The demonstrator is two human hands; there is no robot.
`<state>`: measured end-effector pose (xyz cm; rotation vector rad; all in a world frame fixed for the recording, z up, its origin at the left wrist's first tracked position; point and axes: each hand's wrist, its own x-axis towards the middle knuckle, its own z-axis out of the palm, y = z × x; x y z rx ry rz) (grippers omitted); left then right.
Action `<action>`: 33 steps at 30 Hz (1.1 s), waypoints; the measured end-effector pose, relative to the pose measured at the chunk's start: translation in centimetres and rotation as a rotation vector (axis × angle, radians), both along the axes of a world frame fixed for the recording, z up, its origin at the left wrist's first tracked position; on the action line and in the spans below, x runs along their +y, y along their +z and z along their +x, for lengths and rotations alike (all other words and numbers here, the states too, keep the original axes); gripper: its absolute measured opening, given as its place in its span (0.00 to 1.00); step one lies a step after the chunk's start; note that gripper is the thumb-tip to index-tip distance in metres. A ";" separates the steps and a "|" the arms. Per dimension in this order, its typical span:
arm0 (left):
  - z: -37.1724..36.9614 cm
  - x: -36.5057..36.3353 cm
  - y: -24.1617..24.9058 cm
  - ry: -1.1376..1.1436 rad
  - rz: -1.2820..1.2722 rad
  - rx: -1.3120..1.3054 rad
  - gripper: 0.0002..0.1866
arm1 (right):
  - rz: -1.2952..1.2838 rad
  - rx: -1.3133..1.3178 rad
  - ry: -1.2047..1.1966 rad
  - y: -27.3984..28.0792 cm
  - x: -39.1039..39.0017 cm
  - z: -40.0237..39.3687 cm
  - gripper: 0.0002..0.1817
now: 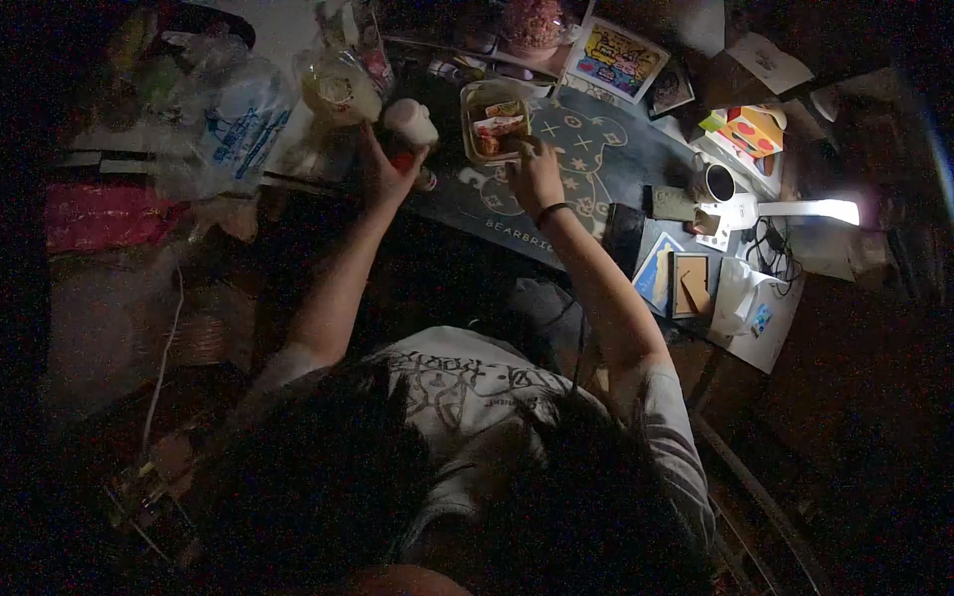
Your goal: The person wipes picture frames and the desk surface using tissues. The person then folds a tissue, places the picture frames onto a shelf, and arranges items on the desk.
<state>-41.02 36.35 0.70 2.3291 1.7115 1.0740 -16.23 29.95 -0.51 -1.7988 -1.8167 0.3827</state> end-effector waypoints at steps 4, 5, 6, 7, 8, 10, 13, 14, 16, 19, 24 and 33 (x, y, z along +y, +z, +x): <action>-2.8 -2.8 -3.4 -0.083 -0.171 -0.415 0.55 | 0.072 0.152 0.202 -1.0 5.7 -5.3 0.26; -3.4 -2.9 -4.1 -0.157 -0.288 -0.449 0.54 | 0.054 0.210 0.220 -1.4 7.1 -6.7 0.30; -4.0 -3.0 -5.0 -0.222 -0.408 -0.479 0.52 | 0.036 0.269 0.239 -1.9 8.4 -7.9 0.34; -4.2 -2.7 -5.9 -0.263 -0.483 -0.483 0.51 | -0.075 0.397 0.279 -2.1 10.0 -9.0 0.43; -4.3 -2.4 -6.6 -0.274 -0.509 -0.473 0.50 | -0.077 0.350 0.233 -2.4 10.1 -9.8 0.46; -4.0 -1.7 -7.7 -0.273 -0.514 -0.442 0.47 | -0.197 0.533 0.128 -4.1 11.6 -11.2 0.54; -3.8 -0.9 -8.7 -0.261 -0.508 -0.399 0.43 | -0.281 0.452 0.147 -4.5 12.6 -11.4 0.53; -3.7 -0.6 -9.0 -0.262 -0.503 -0.387 0.42 | -0.278 0.453 0.148 -5.3 12.9 -11.4 0.53; -3.5 -0.3 -9.4 -0.268 -0.496 -0.362 0.40 | -0.278 0.330 0.158 -6.6 13.2 -11.2 0.52; -3.5 0.1 -10.6 -0.279 -0.438 -0.295 0.36 | -0.279 0.407 0.202 -5.9 13.0 -10.9 0.52; -5.0 0.7 -12.4 -0.363 -0.446 -0.384 0.30 | -0.242 0.262 0.219 -1.3 5.6 -6.6 0.39; -3.3 0.9 -9.5 -0.055 -0.725 -0.352 0.36 | -0.785 -0.023 -0.374 -0.1 -22.7 8.1 0.24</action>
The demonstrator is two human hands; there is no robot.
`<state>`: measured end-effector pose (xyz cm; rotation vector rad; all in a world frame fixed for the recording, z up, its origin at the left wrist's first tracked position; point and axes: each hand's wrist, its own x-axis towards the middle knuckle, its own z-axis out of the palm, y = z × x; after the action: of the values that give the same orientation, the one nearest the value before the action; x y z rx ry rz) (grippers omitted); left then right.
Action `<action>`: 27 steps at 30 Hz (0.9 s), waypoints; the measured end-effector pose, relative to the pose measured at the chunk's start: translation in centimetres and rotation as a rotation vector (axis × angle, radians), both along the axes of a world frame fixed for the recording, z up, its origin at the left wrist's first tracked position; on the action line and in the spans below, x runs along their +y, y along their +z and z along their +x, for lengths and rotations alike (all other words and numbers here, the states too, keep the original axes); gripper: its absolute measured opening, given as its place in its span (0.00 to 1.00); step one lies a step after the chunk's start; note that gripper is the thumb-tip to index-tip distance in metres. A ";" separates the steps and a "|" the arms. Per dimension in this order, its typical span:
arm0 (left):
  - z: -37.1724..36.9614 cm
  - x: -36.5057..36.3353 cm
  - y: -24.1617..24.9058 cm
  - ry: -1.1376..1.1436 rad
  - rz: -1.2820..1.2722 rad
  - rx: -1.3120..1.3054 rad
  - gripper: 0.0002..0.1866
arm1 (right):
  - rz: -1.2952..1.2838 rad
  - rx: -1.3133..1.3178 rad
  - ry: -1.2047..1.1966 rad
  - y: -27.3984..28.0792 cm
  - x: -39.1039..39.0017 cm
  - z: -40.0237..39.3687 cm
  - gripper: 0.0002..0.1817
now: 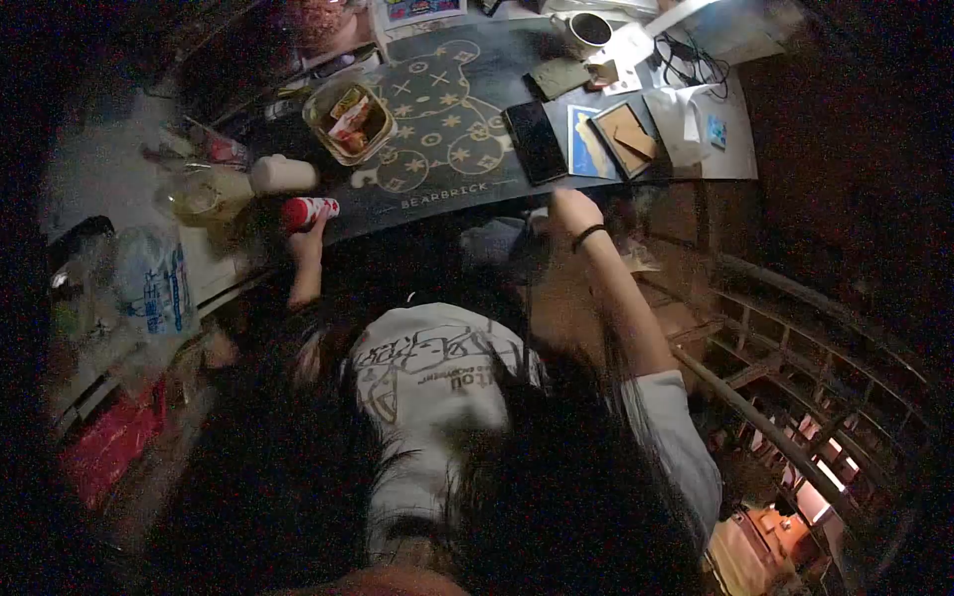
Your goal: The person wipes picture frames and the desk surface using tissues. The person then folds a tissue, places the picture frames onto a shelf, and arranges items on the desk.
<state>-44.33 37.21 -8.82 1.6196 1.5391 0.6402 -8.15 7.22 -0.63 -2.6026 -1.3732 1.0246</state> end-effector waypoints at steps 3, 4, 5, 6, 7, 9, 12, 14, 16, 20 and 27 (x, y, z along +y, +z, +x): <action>0.4 -1.0 0.1 0.131 0.080 0.235 0.39 | -0.218 0.250 -0.101 1.5 -3.5 0.2 0.20; 0.0 -0.7 -1.0 0.119 0.079 0.239 0.39 | -0.219 0.255 -0.113 0.5 -4.3 -0.5 0.20; -0.8 0.1 -2.1 0.116 -0.006 0.212 0.39 | 0.096 0.411 -0.267 -1.2 -5.3 -1.2 0.20; -1.2 0.6 -2.9 0.119 -0.089 0.185 0.39 | 0.420 0.556 -0.413 -2.1 -5.6 -1.7 0.20; -1.0 0.6 -2.5 0.099 -0.014 0.265 0.38 | 0.384 0.511 -0.390 -2.5 -5.2 -1.8 0.16; -0.6 0.2 -1.9 0.127 0.003 0.300 0.37 | 0.421 0.381 -0.232 -2.9 -4.2 -2.0 0.14; 0.0 0.0 -0.7 0.185 -0.011 0.327 0.36 | 0.499 0.212 -0.071 -3.1 -4.1 -1.5 0.18; 0.3 -0.1 -0.5 0.200 -0.045 0.322 0.37 | 0.415 0.375 -0.231 -4.3 -5.4 0.3 0.18; 0.5 -0.3 0.1 0.140 -0.019 0.254 0.38 | 0.555 0.402 -0.255 -4.5 -7.5 1.8 0.17; 0.5 -0.7 -0.8 0.195 0.018 0.132 0.32 | 0.561 0.341 -0.276 -4.1 -13.9 3.6 0.16; 3.2 -2.0 1.7 0.353 -0.036 0.219 0.29 | 0.021 0.609 -0.339 -0.1 -21.0 2.0 0.13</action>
<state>-41.18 35.21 -7.17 1.4391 2.0126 0.6310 -6.12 -13.75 -0.77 -2.1165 -0.7666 1.5359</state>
